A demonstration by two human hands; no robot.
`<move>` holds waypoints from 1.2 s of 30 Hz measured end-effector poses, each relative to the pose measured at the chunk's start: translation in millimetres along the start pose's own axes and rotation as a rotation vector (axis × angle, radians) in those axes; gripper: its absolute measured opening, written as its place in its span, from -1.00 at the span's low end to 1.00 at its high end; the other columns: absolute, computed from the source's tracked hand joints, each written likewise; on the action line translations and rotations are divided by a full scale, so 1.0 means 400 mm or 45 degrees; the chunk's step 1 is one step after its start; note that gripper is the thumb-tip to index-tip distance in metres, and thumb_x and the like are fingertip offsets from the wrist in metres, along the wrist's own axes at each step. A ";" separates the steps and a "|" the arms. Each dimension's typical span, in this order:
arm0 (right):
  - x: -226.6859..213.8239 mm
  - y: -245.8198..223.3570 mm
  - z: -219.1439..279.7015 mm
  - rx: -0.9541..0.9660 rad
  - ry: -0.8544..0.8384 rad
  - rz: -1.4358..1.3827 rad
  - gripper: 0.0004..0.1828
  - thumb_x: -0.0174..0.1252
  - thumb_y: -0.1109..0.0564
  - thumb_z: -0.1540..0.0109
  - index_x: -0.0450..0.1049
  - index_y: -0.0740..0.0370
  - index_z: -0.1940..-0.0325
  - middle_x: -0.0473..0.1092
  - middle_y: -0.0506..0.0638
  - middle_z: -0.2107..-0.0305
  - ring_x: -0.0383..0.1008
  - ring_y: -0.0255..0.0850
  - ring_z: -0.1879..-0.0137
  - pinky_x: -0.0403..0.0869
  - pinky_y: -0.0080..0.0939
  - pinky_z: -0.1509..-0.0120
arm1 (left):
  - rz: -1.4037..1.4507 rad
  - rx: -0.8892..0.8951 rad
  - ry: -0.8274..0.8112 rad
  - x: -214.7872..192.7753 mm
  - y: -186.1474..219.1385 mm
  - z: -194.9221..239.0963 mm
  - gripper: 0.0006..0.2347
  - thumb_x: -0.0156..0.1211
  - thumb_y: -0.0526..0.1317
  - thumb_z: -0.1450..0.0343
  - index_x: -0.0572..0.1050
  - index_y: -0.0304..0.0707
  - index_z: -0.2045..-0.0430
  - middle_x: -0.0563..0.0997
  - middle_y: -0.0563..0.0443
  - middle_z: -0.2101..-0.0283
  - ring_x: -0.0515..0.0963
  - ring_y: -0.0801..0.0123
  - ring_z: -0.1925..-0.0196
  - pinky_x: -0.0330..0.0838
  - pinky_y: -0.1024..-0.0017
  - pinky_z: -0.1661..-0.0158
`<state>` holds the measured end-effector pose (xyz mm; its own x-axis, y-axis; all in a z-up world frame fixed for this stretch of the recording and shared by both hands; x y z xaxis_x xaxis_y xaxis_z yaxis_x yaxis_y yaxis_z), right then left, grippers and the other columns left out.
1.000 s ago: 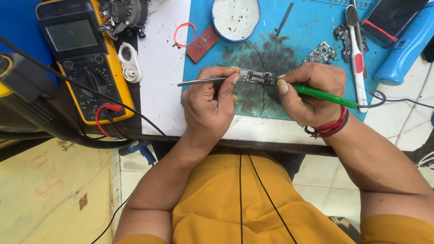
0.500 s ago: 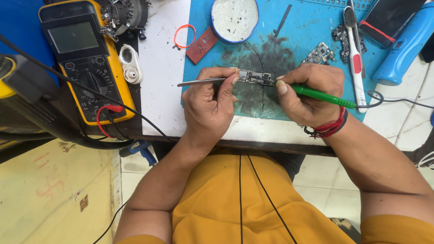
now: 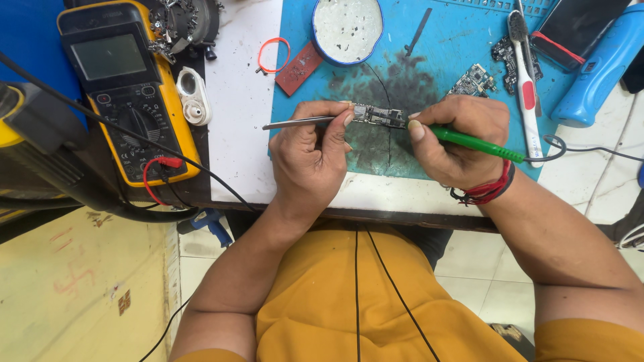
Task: The person uses a multimeter probe and tweezers to test and adjust components on a small circuit board. They repeatedly touch the probe to different points on the board while holding it steady with tweezers, then set the board down and pick up another board to continue testing.
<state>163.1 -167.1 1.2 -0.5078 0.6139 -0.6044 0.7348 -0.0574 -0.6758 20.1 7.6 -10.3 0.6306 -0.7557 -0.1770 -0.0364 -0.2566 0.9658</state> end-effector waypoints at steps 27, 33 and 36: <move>0.000 -0.010 -0.009 -0.038 0.022 0.009 -0.90 0.26 0.34 -0.30 0.45 0.34 0.25 0.49 0.09 0.43 0.47 -0.16 0.48 0.37 -0.28 0.38 | -0.006 0.011 0.002 0.001 0.002 -0.001 -0.96 0.21 -0.38 -0.56 0.51 -0.36 0.17 0.69 -0.03 0.23 0.69 0.52 0.41 0.58 0.58 0.41; 0.001 -0.009 -0.004 -0.035 0.034 0.022 -0.90 0.26 0.33 -0.29 0.45 0.32 0.26 0.49 0.08 0.43 0.47 -0.15 0.47 0.38 -0.27 0.36 | -0.007 0.006 0.013 0.001 0.005 0.000 -0.96 0.23 -0.37 -0.56 0.52 -0.36 0.18 0.68 -0.01 0.27 0.68 0.52 0.42 0.57 0.58 0.41; -0.001 -0.009 -0.003 -0.025 0.024 0.028 -0.90 0.26 0.33 -0.29 0.45 0.32 0.25 0.49 0.07 0.43 0.48 -0.15 0.46 0.39 -0.27 0.35 | -0.014 -0.002 0.013 0.002 0.005 0.000 -0.96 0.23 -0.37 -0.56 0.52 -0.37 0.19 0.68 -0.01 0.28 0.67 0.53 0.44 0.56 0.58 0.43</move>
<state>161.3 -166.4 4.3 -0.4831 0.6273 -0.6109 0.7546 -0.0556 -0.6538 20.5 6.6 -8.5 0.6388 -0.7467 -0.1857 -0.0280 -0.2637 0.9642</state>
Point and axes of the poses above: each hand's wrist, its own z-axis away from the middle knuckle, its own x-axis out of the palm, y = z × x, the point moved 1 cm from there along -z, towards the middle knuckle
